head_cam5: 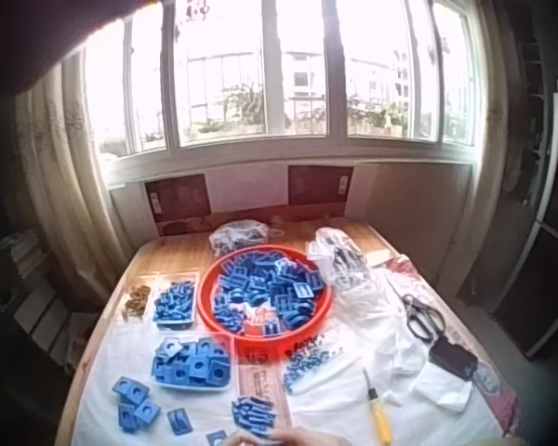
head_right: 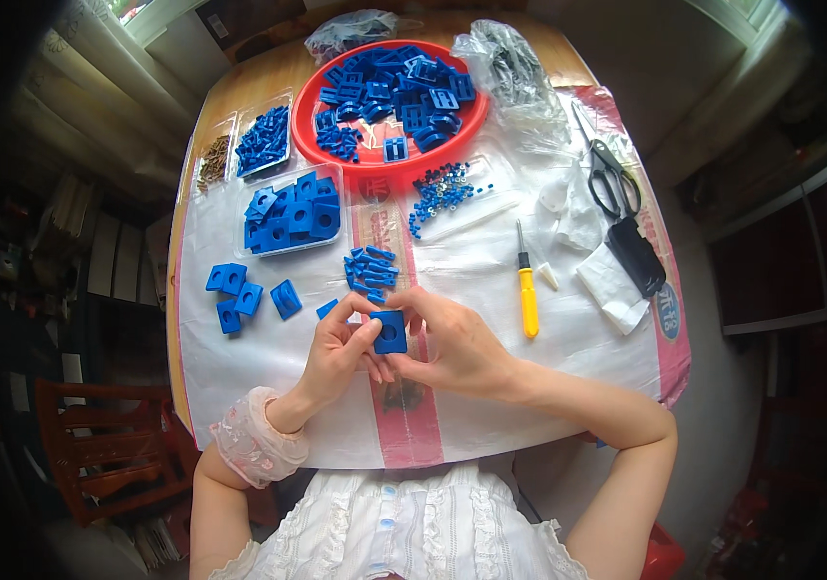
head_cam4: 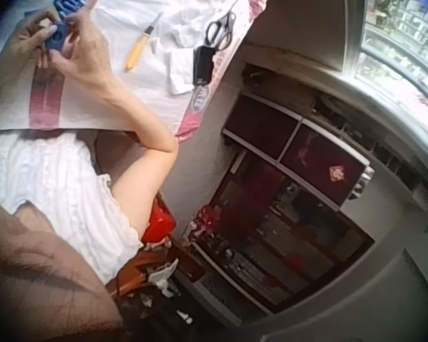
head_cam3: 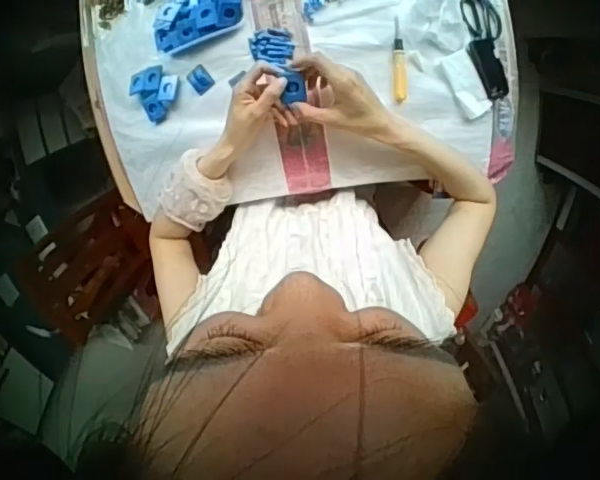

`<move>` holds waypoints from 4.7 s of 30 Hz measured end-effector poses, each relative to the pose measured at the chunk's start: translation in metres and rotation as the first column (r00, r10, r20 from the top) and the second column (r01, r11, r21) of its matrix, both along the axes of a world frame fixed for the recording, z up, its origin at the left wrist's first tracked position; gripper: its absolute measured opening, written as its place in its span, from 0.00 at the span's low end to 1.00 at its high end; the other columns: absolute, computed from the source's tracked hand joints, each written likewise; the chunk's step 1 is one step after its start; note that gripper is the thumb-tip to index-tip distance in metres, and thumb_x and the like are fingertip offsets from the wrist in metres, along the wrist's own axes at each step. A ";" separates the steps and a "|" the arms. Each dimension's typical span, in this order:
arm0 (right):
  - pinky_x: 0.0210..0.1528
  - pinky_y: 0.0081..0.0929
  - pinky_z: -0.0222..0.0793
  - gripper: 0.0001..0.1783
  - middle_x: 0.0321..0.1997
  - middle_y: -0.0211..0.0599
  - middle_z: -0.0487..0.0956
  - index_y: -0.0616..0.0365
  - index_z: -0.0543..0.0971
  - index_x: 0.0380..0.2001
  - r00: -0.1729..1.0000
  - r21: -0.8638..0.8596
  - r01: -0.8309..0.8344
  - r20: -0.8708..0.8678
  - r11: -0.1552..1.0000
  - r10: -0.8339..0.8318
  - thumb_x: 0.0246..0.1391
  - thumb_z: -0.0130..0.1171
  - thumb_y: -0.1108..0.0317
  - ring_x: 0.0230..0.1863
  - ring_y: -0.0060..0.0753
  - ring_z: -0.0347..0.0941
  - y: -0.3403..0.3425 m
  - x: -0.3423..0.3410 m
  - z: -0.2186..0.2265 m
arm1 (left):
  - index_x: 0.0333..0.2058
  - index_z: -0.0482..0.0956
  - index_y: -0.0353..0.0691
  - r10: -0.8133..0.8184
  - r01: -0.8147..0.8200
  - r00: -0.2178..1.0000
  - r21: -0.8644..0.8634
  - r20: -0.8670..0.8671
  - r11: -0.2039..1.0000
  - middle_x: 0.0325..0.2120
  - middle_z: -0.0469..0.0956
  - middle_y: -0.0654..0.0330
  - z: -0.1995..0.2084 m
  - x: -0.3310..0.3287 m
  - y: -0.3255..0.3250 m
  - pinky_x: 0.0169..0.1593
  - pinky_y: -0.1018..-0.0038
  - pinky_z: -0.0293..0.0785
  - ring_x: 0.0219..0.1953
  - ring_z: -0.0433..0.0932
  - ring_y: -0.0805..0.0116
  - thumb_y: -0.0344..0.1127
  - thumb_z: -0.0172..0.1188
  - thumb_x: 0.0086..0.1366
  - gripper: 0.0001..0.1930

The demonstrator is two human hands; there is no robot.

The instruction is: Assemble small blue plastic parts by applying adhesive and attaching smaller red and blue components.

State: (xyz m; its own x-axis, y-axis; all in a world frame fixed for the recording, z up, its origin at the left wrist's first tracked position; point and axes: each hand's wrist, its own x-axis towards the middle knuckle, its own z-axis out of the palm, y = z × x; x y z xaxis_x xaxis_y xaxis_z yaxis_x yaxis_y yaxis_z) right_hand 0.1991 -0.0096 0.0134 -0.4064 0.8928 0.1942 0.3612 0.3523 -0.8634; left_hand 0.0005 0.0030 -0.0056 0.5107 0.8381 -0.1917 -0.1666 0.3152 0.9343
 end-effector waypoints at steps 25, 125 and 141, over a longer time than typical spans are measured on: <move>0.30 0.26 0.69 0.25 0.30 0.37 0.76 0.60 0.74 0.40 0.995 0.170 0.045 -0.094 0.984 -0.029 0.34 0.70 0.72 0.29 0.32 0.74 0.002 -0.001 -0.013 | 0.44 0.61 0.36 -0.108 0.108 0.994 -0.004 0.001 0.994 0.28 0.80 0.54 0.000 -0.003 -0.001 0.22 0.79 0.76 0.24 0.81 0.69 0.26 0.53 0.65 0.12; 0.27 0.22 0.70 0.16 0.24 0.34 0.75 0.61 0.71 0.46 0.994 -0.108 0.057 -0.090 0.993 -0.067 0.53 0.57 0.78 0.23 0.25 0.74 0.000 0.007 -0.020 | 0.46 0.74 0.35 0.516 -0.344 0.475 0.388 -0.713 0.855 0.19 0.74 0.65 0.020 -0.206 0.029 0.17 0.83 0.60 0.15 0.66 0.83 0.35 0.51 0.68 0.12; 0.25 0.19 0.68 0.16 0.23 0.33 0.75 0.61 0.71 0.47 0.994 -0.078 0.049 -0.098 0.996 -0.057 0.54 0.56 0.79 0.22 0.21 0.72 0.001 0.007 -0.020 | 0.44 0.77 0.36 0.717 -0.096 0.094 0.710 -0.691 0.697 0.15 0.70 0.64 0.062 -0.180 0.003 0.22 0.79 0.61 0.16 0.66 0.78 0.29 0.55 0.64 0.10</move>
